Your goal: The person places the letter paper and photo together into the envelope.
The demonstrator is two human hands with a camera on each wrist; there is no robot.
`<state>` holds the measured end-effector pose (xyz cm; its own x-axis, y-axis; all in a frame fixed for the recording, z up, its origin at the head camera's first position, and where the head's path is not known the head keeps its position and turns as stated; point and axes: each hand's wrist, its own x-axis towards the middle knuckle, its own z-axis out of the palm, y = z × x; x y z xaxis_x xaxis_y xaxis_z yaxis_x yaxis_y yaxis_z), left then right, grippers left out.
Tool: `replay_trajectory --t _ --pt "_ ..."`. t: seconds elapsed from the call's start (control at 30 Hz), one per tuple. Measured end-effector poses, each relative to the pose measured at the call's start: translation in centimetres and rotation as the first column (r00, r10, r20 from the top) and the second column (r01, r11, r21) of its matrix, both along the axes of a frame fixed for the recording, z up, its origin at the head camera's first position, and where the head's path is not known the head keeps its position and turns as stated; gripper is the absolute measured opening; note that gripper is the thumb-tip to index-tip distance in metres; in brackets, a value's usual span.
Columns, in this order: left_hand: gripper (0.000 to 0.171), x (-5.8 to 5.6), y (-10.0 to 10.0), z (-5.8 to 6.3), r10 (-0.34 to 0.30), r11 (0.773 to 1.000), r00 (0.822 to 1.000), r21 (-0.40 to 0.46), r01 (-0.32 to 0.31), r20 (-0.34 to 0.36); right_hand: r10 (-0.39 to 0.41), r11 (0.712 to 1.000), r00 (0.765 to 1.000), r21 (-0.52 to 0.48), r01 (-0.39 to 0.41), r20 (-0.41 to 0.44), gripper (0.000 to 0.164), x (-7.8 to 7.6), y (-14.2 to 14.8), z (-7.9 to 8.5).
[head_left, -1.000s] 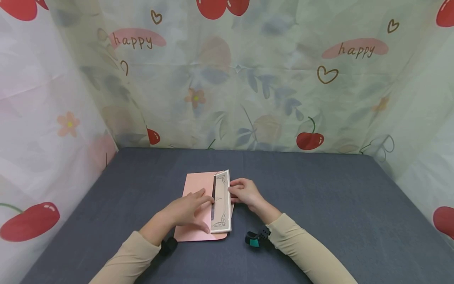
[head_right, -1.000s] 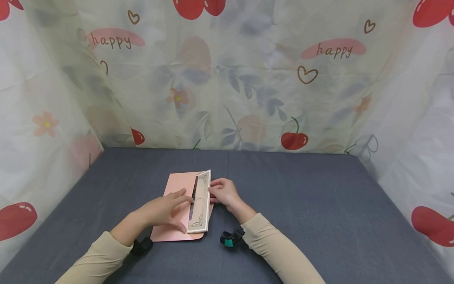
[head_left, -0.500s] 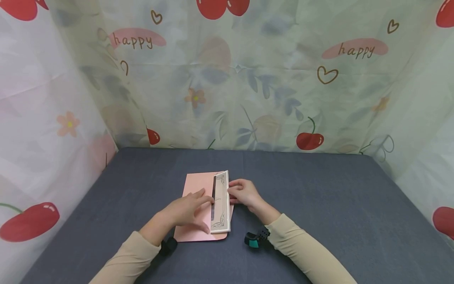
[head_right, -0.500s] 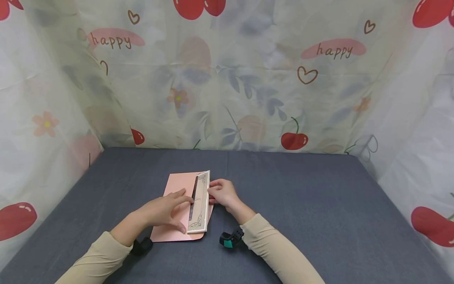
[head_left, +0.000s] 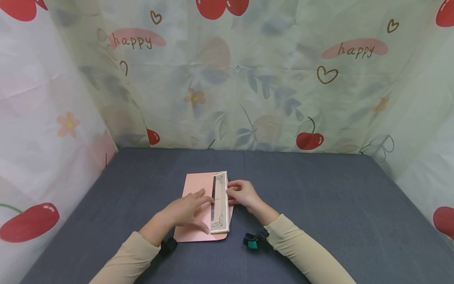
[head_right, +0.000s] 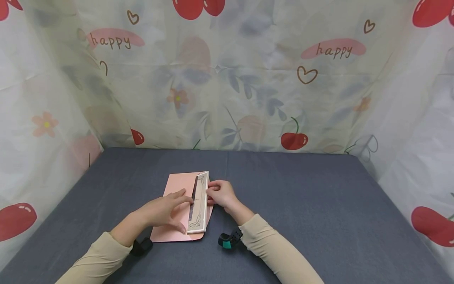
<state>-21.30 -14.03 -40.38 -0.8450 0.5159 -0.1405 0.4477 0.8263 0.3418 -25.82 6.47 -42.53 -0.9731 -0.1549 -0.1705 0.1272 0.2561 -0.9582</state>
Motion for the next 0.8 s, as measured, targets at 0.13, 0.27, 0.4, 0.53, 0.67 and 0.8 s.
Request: replay_trajectory --t 0.13,0.27,0.4,0.53,0.67,0.8 --pt "0.075 -0.02 0.04 0.01 0.001 1.0 1.0 -0.002 -0.001 0.001 0.001 1.0 1.0 0.007 -0.001 -0.006 0.033 0.12 -0.05 0.08" --pt "0.075 -0.03 0.06 0.02 0.004 1.0 1.0 -0.004 -0.004 0.004 0.004 1.0 1.0 0.015 -0.004 -0.014 0.033 0.22 -0.04 0.22" --pt "0.075 -0.01 0.07 0.03 0.008 1.0 1.0 -0.009 -0.008 0.008 0.007 1.0 1.0 0.025 -0.007 -0.013 0.033 0.21 -0.01 0.24" --pt "0.075 0.0 0.1 0.03 0.011 1.0 1.0 -0.012 -0.011 0.011 0.007 1.0 1.0 0.028 -0.007 0.002 0.033 0.19 0.02 0.23" --pt "0.075 0.03 0.13 0.07 0.011 1.0 1.0 -0.014 -0.011 0.012 0.009 1.0 1.0 0.021 -0.01 0.01 0.034 0.18 0.05 0.24" --pt "0.076 0.01 0.14 0.06 0.011 1.0 1.0 -0.017 -0.011 0.01 0.006 1.0 1.0 0.007 -0.006 0.017 0.035 0.2 0.06 0.32"
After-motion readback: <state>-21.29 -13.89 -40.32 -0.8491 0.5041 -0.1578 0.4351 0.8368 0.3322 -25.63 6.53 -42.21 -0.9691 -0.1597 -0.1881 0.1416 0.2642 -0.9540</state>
